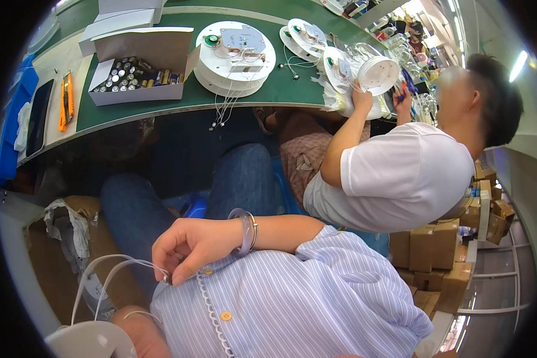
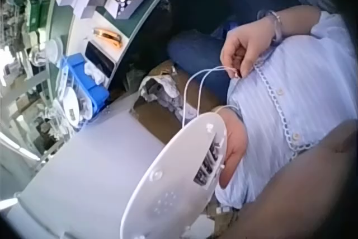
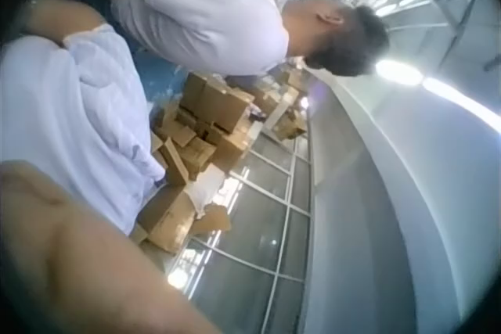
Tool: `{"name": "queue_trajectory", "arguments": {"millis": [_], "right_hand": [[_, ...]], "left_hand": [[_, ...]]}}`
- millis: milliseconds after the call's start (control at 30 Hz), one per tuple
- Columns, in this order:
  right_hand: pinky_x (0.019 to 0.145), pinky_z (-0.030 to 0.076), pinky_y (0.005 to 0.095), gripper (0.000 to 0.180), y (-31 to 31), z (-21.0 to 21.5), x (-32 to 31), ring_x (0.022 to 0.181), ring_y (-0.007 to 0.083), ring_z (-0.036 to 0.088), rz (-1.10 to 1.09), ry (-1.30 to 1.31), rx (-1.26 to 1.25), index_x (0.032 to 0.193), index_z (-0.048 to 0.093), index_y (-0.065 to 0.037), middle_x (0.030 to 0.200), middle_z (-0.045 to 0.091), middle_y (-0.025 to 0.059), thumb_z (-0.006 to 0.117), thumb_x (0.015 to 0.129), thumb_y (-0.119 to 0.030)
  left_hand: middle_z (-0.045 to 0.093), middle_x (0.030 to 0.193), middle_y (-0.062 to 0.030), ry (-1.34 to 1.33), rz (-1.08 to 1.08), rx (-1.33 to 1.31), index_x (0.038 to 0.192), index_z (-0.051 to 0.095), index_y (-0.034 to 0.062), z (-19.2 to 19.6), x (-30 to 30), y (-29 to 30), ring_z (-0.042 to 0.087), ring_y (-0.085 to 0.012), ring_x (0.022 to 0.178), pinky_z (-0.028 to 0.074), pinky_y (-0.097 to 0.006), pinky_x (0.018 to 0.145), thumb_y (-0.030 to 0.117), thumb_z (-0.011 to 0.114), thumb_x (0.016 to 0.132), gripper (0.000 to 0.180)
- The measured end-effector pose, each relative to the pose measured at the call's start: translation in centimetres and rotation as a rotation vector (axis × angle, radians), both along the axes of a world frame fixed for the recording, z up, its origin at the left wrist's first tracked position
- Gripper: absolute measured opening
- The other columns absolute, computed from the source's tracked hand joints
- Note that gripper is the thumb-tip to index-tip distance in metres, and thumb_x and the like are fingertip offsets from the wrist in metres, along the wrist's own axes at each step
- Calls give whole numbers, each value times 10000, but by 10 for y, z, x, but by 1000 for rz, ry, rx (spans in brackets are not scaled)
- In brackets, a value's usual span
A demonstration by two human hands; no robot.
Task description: The recorder is inserting multiple batteries into the battery compartment of circular white plastic light fixture components at an assembly line.
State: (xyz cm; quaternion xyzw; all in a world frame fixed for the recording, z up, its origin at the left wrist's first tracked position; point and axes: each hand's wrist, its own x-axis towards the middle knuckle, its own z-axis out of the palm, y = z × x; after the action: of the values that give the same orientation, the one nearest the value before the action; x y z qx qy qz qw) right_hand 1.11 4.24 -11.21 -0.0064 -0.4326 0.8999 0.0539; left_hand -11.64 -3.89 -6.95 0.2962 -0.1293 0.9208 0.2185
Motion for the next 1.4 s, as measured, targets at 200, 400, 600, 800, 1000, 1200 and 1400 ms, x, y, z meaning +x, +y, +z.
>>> {"name": "queue_trajectory", "arguments": {"millis": [200, 400, 600, 800, 1000, 1200, 1400], "right_hand": [[630, 427, 193, 183, 0, -6, -3, 686, 97, 519, -8, 27, 32, 841, 577, -25, 797, 539, 52, 645, 684, -91], [632, 427, 194, 153, 3, -5, -1, 699, 99, 523, -6, 17, 98, 808, 585, -19, 793, 536, 52, 645, 674, -59], [657, 426, 202, 130, 12, -11, 4, 706, 99, 518, -21, -20, 136, 789, 586, -14, 792, 530, 45, 639, 672, -39], [819, 330, 257, 580, 34, -5, 17, 955, 126, 403, -165, -155, 521, 1150, 386, -52, 1085, 428, 45, 659, 665, -217], [892, 282, 278, 506, 60, 11, 21, 1070, 153, 363, -562, -61, 509, 1263, 203, -46, 1257, 298, 81, 424, 825, -166], [896, 303, 298, 425, 72, 16, 18, 1087, 177, 389, -488, 31, 691, 1201, 322, -47, 1171, 409, 101, 462, 808, -129], [697, 434, 277, 282, 80, 35, 38, 806, 205, 540, -721, 147, 972, 911, 556, -10, 888, 557, 135, 628, 678, -149]], "left_hand": [[403, 1177, -152, -14, 36, 60, 1145, 376, 0, 6, 8, 3, 390, -276, 1077, 246, -417, 953, 234, 383, 847, 379], [408, 1175, -148, -18, 87, 123, 1145, 383, 10, 11, 13, 5, 394, -277, 1072, 243, -426, 951, 239, 389, 845, 377], [412, 1173, -143, -18, 131, 182, 1144, 391, 21, 12, 13, 10, 398, -278, 1068, 241, -435, 949, 243, 396, 843, 375], [422, 1166, -130, 6, -75, -95, 1138, 399, 22, 13, -10, -6, 414, -263, 1053, 271, -415, 932, 264, 399, 841, 383], [468, 1108, -146, -259, -694, -1094, 1108, 410, -17, -11, -32, 12, 519, -226, 927, 421, -349, 814, 285, 401, 835, 407], [543, 953, -198, -377, -1513, -1216, 1097, 399, -67, -23, -3, 40, 591, -256, 761, 519, -321, 615, 236, 355, 842, 399], [507, 1019, -221, -407, -1742, -943, 1165, 323, -50, -33, -3, 42, 576, -285, 799, 507, -348, 651, 268, 304, 856, 444]]}}
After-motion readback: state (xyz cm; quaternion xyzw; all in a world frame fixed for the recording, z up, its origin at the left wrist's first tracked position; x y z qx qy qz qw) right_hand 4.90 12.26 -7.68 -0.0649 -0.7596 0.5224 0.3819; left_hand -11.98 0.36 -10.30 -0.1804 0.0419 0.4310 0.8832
